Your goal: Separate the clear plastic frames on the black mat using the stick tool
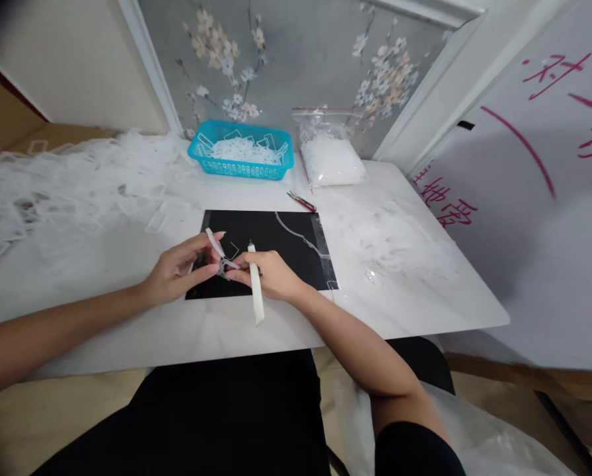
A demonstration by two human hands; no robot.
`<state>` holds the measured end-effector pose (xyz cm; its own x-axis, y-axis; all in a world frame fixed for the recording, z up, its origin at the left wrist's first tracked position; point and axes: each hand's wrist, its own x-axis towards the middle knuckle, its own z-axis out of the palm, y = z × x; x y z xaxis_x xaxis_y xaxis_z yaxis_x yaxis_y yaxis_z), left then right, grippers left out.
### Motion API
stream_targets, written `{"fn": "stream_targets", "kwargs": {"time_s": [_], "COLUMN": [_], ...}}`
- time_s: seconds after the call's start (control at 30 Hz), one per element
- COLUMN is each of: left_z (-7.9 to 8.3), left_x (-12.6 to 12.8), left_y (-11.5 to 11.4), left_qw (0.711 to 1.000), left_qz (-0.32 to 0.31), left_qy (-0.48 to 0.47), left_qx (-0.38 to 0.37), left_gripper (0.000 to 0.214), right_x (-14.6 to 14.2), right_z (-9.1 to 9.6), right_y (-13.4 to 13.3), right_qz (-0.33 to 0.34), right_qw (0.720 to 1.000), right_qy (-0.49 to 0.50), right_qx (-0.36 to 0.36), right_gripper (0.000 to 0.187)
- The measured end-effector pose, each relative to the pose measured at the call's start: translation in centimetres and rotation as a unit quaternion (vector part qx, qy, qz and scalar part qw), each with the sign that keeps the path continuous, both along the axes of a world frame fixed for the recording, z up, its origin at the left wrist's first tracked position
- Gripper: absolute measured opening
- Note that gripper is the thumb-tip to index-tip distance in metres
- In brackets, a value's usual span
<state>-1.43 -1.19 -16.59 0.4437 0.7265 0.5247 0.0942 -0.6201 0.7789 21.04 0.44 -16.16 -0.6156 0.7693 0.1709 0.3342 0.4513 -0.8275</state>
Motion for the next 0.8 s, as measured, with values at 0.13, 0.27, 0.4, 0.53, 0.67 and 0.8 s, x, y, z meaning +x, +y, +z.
{"fn": "stream_targets", "kwargs": {"time_s": [0.13, 0.27, 0.4, 0.53, 0.67, 0.8], "left_z": [-1.1, -2.2, -2.3, -2.1, -2.0, -2.0], "left_x": [-0.1, 0.3, 0.6, 0.5, 0.7, 1.0], "left_y": [1.1, 1.7, 1.5, 1.0, 0.7, 0.4], "left_qw": [0.998, 0.994, 0.989, 0.985, 0.989, 0.992], "left_qz": [0.05, 0.077, 0.034, 0.004, -0.005, 0.003], "left_qy": [0.002, 0.026, -0.004, -0.047, -0.058, -0.056], "left_qx": [-0.048, -0.074, -0.144, -0.163, -0.136, -0.113], "left_gripper": [0.05, 0.056, 0.082, 0.098, 0.104, 0.104], "right_x": [0.3, 0.7, 0.8, 0.7, 0.5, 0.4], "right_z": [0.4, 0.7, 0.7, 0.3, 0.0, 0.0], "right_y": [0.0, 0.4, 0.7, 0.8, 0.9, 0.9], "right_qz": [-0.023, -0.046, -0.019, -0.011, -0.003, 0.013], "right_qw": [0.998, 0.992, 0.989, 0.985, 0.982, 0.981], "right_qy": [0.04, 0.09, 0.103, 0.105, 0.104, 0.107], "right_qx": [-0.033, -0.076, -0.107, -0.139, -0.16, -0.16], "right_gripper": [0.029, 0.035, 0.044, 0.05, 0.05, 0.047]}}
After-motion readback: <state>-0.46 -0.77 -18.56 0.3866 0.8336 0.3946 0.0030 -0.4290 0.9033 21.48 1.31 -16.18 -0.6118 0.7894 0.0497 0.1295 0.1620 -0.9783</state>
